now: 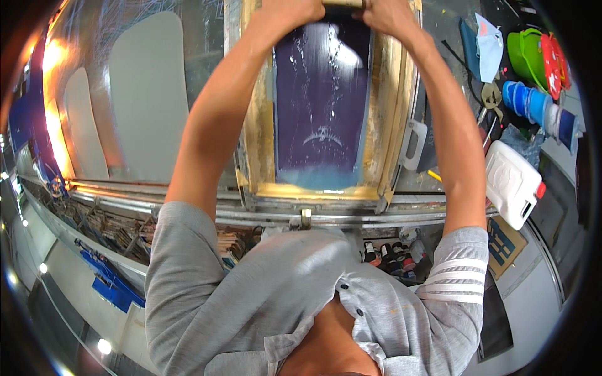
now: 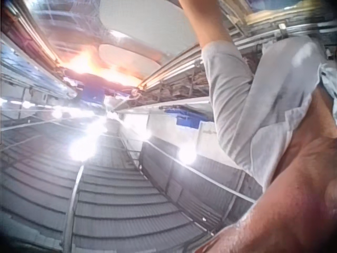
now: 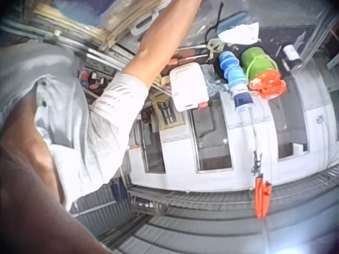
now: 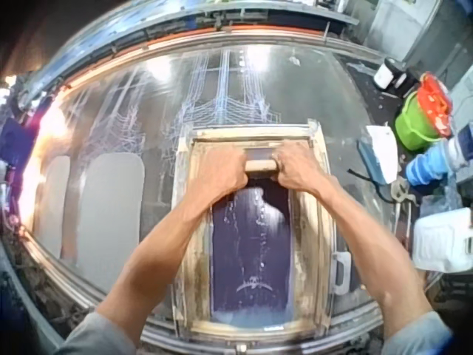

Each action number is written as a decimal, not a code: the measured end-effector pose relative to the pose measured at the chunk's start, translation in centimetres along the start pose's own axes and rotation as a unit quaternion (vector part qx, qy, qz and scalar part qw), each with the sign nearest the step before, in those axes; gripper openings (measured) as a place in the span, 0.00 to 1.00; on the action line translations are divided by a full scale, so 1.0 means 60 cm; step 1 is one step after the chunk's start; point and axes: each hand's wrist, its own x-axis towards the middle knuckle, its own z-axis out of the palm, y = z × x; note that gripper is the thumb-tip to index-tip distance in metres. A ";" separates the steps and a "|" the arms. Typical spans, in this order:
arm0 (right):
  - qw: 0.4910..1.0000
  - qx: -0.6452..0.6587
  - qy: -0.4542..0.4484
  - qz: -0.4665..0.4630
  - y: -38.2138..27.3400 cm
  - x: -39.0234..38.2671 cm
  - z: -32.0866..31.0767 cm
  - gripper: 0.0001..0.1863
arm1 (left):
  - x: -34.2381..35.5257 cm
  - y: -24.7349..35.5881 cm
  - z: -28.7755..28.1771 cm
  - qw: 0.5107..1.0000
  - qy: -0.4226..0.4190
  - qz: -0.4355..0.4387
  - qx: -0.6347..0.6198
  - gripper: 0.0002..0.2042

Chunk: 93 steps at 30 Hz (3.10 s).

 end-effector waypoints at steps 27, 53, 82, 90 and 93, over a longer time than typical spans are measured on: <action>0.829 0.223 0.092 0.505 -0.083 -0.472 0.015 0.24 | -0.552 0.268 0.018 0.996 -0.021 0.009 -0.081 0.07; 0.816 0.290 0.224 0.448 -0.491 -0.138 0.138 0.14 | -0.793 -0.170 -0.091 0.988 0.017 -0.039 -0.150 0.16; 0.814 0.198 0.139 0.528 -0.626 -0.018 0.294 0.16 | -0.924 -0.336 -0.087 0.990 -0.012 -0.048 -0.131 0.16; 0.830 0.142 0.120 0.526 -0.652 -0.022 0.275 0.21 | -0.712 -0.440 -0.037 0.993 0.059 -0.021 -0.102 0.20; 0.883 0.053 0.192 0.425 -0.644 0.025 0.271 0.26 | -0.569 -0.507 -0.021 0.988 0.118 -0.002 -0.102 0.15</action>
